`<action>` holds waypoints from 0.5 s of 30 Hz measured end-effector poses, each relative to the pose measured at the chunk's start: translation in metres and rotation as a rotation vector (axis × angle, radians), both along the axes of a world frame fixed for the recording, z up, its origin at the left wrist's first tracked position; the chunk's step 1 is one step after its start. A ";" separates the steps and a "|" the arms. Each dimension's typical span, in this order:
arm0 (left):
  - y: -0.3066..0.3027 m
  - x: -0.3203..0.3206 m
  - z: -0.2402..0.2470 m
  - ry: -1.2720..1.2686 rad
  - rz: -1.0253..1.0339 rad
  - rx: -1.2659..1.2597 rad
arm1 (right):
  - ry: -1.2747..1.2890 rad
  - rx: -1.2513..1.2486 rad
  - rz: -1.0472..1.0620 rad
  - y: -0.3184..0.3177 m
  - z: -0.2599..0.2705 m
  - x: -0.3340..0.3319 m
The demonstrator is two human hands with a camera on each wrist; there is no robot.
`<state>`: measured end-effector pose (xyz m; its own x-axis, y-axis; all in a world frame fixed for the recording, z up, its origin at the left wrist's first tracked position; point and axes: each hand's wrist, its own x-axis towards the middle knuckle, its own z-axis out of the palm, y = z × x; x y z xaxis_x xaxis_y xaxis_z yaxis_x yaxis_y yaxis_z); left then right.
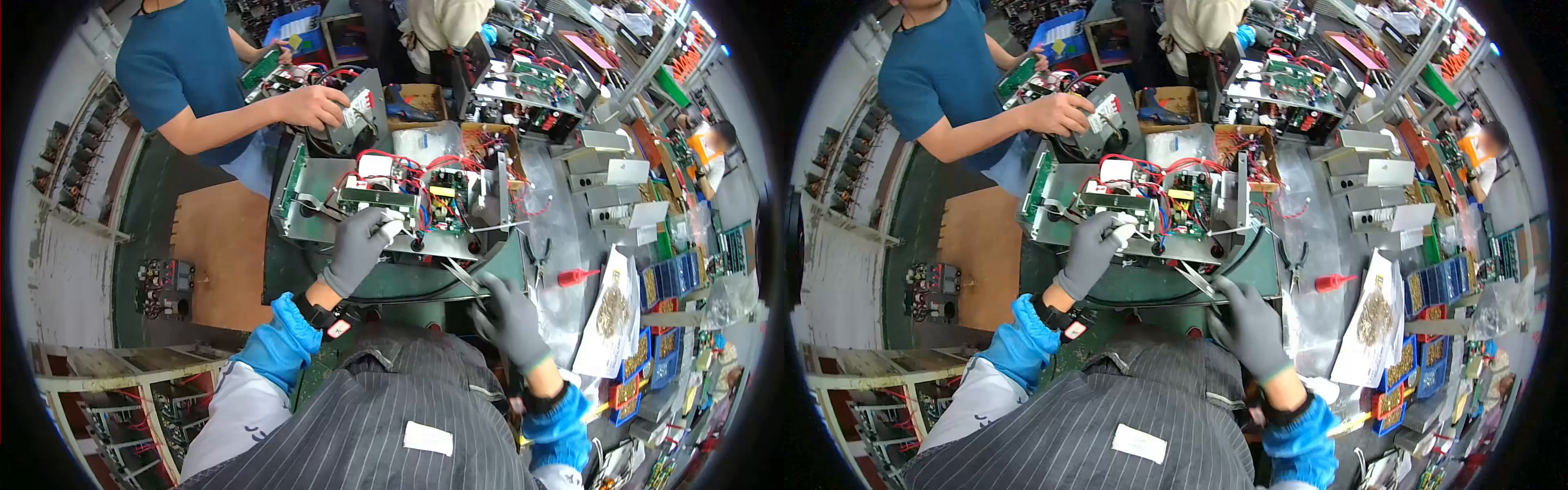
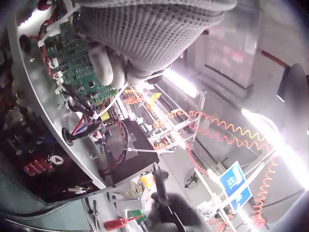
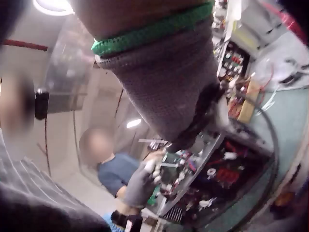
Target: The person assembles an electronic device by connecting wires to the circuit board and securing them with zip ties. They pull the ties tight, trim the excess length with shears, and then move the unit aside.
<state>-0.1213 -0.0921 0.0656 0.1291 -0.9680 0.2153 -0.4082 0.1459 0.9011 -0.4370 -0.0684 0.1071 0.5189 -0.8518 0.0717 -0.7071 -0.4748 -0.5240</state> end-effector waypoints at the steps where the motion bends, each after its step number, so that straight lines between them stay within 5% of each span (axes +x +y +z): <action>1: -0.001 -0.001 0.000 0.007 -0.011 -0.002 | 0.039 -0.070 0.028 -0.009 -0.004 0.019; 4: -0.002 0.003 0.000 -0.022 -0.018 -0.012 | 0.302 -0.192 0.056 -0.031 -0.008 0.059; 15: -0.006 0.003 0.015 -0.147 -0.082 -0.106 | 0.491 -0.565 0.168 -0.054 -0.021 0.088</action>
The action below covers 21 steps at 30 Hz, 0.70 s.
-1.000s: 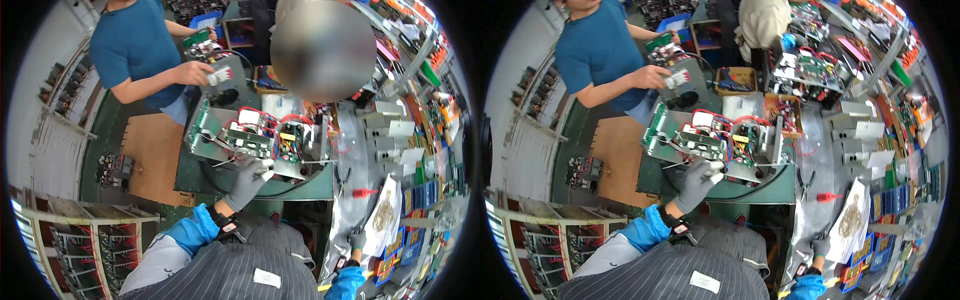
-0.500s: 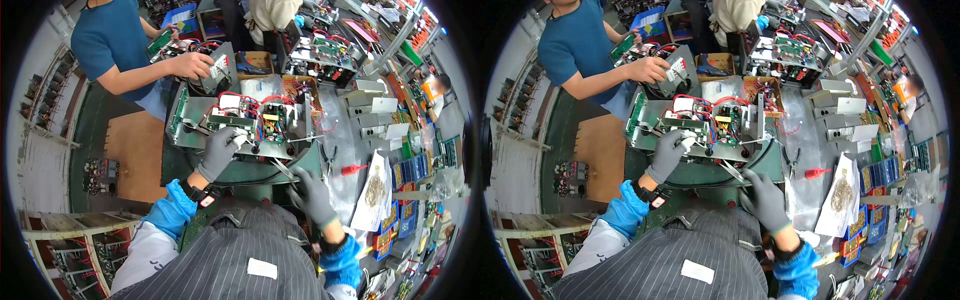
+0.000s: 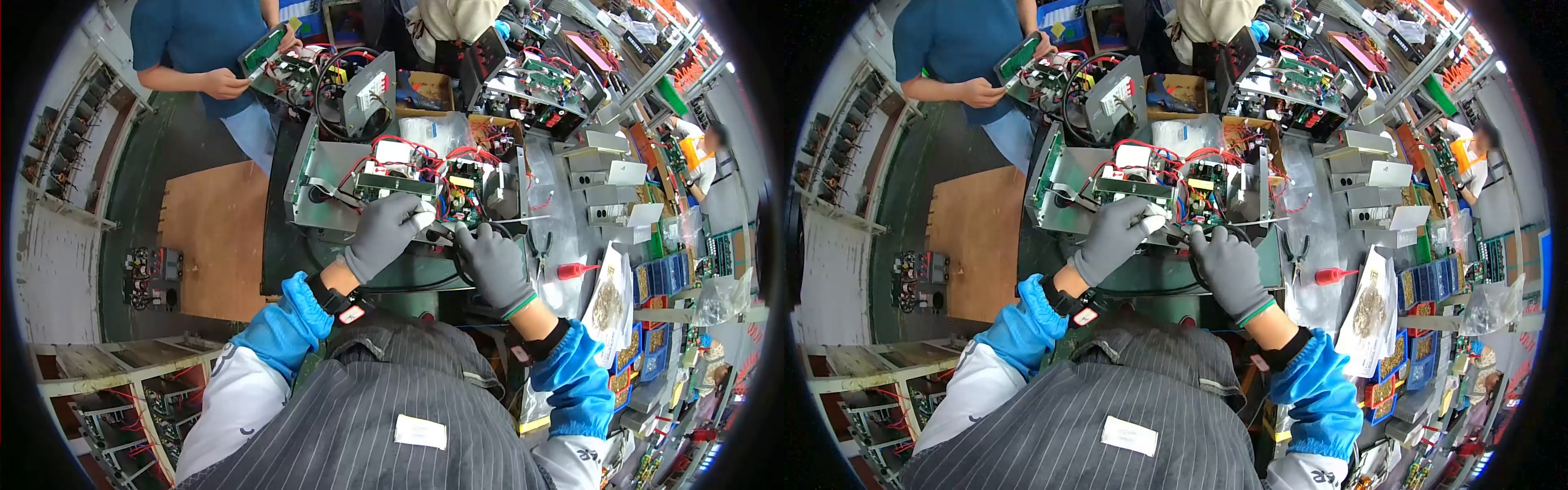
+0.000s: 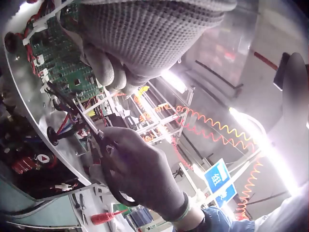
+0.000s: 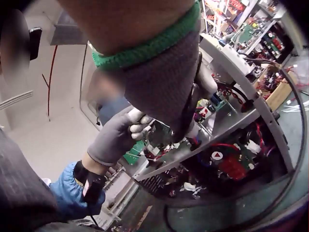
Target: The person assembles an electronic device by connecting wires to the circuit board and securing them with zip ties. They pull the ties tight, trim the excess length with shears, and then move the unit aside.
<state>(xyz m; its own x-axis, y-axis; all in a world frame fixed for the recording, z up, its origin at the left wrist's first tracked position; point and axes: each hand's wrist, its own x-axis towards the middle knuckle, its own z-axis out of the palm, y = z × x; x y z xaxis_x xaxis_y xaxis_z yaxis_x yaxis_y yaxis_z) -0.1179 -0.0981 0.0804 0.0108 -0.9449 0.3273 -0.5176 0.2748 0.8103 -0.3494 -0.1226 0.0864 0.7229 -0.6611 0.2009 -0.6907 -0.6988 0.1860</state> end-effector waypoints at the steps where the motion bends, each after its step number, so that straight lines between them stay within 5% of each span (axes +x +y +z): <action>1: -0.001 0.000 -0.002 -0.027 0.006 -0.011 | 0.045 -0.018 0.017 -0.001 0.001 -0.001; 6: 0.011 -0.001 -0.010 -0.067 0.083 -0.226 | 0.110 0.174 0.018 -0.002 0.007 -0.007; 8: 0.045 0.002 -0.019 0.439 -0.034 0.262 | 0.032 0.215 0.033 0.005 0.012 -0.007; 9: 0.064 0.010 0.031 0.617 -0.198 0.586 | -0.006 0.238 0.002 0.008 0.011 -0.004; 12: 0.095 0.032 -0.016 0.831 -0.153 0.558 | -0.114 0.115 0.118 0.007 0.023 0.015; 17: 0.090 0.055 -0.063 0.537 0.094 0.387 | -0.007 0.010 0.146 0.001 0.008 0.041; 19: 0.077 0.046 -0.055 0.179 0.290 0.043 | 0.007 -0.003 0.167 0.001 0.000 0.051; 21: 0.066 0.050 -0.055 0.095 0.320 -0.036 | 0.025 -0.048 0.179 0.005 -0.008 0.060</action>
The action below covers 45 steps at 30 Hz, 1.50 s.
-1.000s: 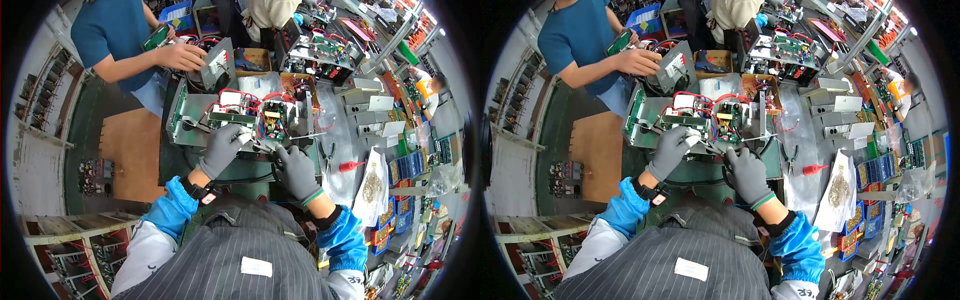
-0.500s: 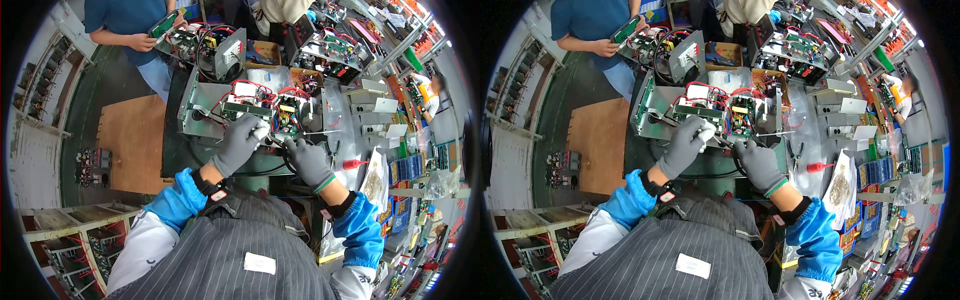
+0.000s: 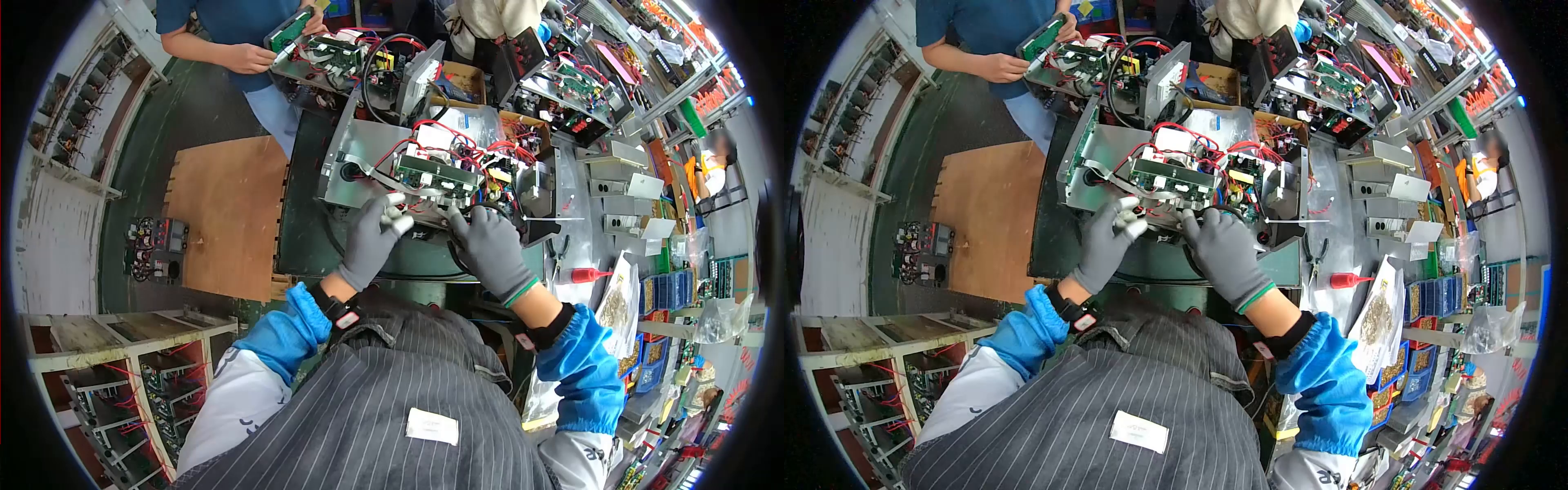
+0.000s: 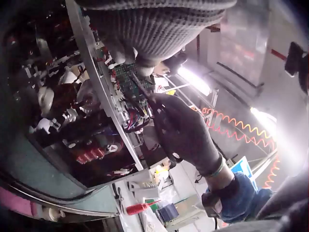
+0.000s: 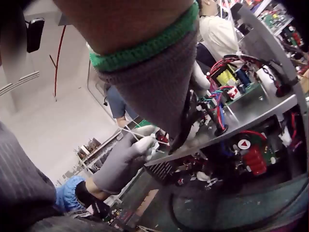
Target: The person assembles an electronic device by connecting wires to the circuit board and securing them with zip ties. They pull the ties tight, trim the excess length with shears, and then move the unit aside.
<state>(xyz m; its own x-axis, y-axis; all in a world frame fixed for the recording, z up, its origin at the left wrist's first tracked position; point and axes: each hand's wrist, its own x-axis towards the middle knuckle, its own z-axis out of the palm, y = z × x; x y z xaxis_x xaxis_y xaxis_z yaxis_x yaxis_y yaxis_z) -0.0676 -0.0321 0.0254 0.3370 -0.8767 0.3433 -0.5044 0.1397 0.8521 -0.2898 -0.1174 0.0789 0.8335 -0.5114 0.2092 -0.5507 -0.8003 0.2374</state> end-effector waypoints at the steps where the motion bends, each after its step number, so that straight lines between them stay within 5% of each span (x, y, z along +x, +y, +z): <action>1: -0.006 0.003 -0.002 -0.095 0.031 -0.063 | 0.000 -0.002 -0.002 0.002 -0.002 0.005; 12: -0.015 0.021 -0.001 -0.002 -0.060 -0.027 | 0.036 0.089 -0.082 0.008 -0.022 0.034; 18: -0.007 0.023 -0.024 -0.025 0.064 -0.072 | 0.106 0.245 -0.074 0.009 -0.001 0.030; 20: 0.001 0.029 -0.030 0.526 -0.025 0.049 | 0.074 0.215 -0.029 0.014 0.012 0.028; 24: 0.011 0.034 -0.012 0.689 0.056 -0.006 | -0.015 0.064 0.042 0.007 0.056 0.060; 29: -0.004 0.039 -0.009 0.438 0.186 -0.061 | 0.055 0.037 0.098 -0.016 0.069 0.113; 31: -0.009 0.040 0.000 0.080 0.261 -0.123 | 0.125 0.087 0.085 -0.015 0.069 0.127; 40: -0.030 0.047 -0.003 0.191 0.226 -0.094 | 0.261 0.133 0.004 -0.016 0.052 0.142; 45: -0.025 0.039 0.008 0.577 0.232 -0.014 | 0.224 0.175 -0.004 -0.016 0.050 0.134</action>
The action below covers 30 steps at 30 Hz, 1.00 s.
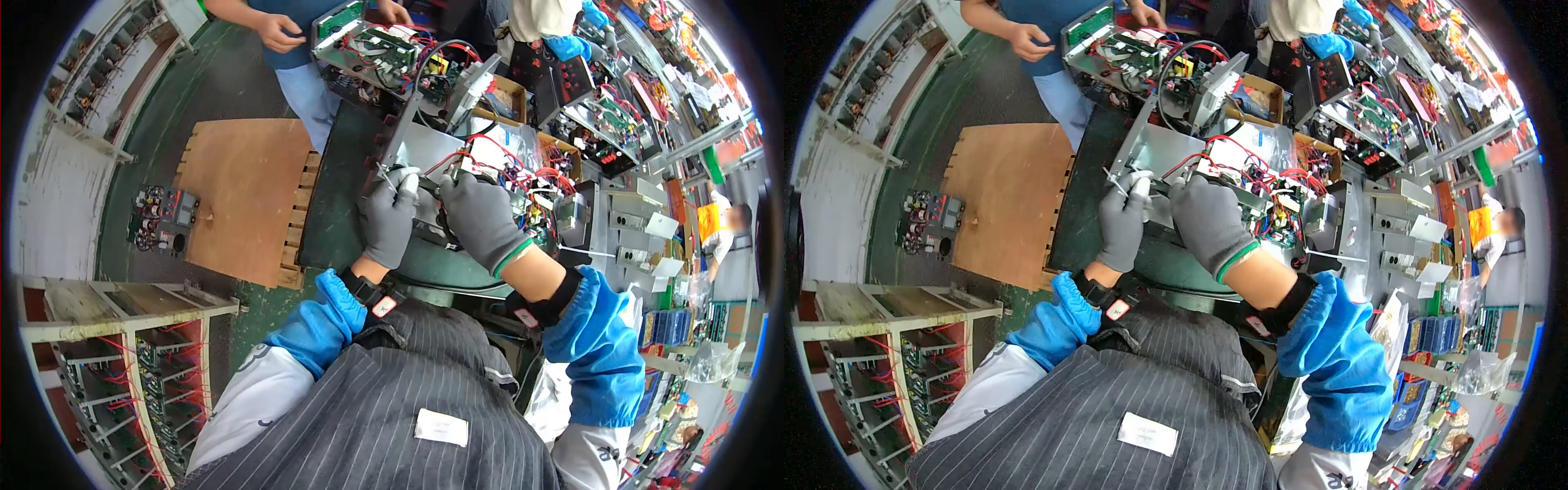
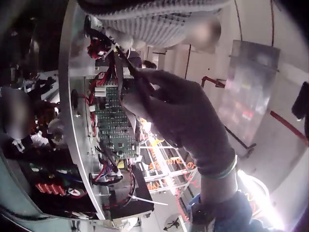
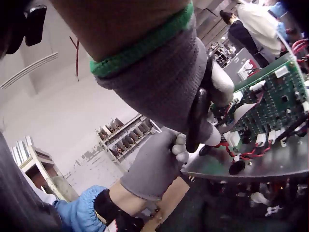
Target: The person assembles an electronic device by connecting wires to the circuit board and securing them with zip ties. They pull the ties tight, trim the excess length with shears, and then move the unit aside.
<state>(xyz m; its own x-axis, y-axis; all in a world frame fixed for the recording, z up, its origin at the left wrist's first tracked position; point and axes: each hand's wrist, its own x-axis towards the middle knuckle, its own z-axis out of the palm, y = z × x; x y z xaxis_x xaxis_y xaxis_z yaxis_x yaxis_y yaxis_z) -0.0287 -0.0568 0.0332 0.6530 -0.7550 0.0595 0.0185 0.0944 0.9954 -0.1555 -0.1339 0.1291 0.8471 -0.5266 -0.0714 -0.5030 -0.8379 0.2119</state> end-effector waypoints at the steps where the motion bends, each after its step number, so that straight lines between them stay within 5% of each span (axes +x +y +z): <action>1: -0.002 -0.004 0.002 0.006 0.046 -0.045 | -0.014 0.024 0.001 0.000 0.000 -0.001; 15: -0.003 -0.002 -0.008 0.020 0.049 -0.012 | -0.159 -0.037 0.030 0.002 -0.033 -0.009; 20: 0.000 -0.004 0.011 -0.065 -0.030 -0.028 | -0.126 0.130 0.000 0.013 0.000 -0.034; 22: -0.001 -0.005 0.029 -0.202 -0.057 -0.094 | -0.354 0.214 -0.093 0.027 0.022 -0.071; 26: -0.025 -0.004 0.069 -0.265 -0.357 -0.049 | -0.301 0.178 -0.377 0.026 0.048 -0.148; 27: -0.037 -0.006 0.065 -0.524 -0.299 -0.149 | -0.282 0.149 -0.428 0.020 0.046 -0.161; 28: -0.050 -0.010 0.089 -0.142 -0.586 0.004 | -0.255 0.088 -0.442 0.013 0.043 -0.170; 30: -0.080 -0.019 0.089 -0.079 -0.750 0.121 | -0.274 -0.016 -0.474 0.002 0.047 -0.172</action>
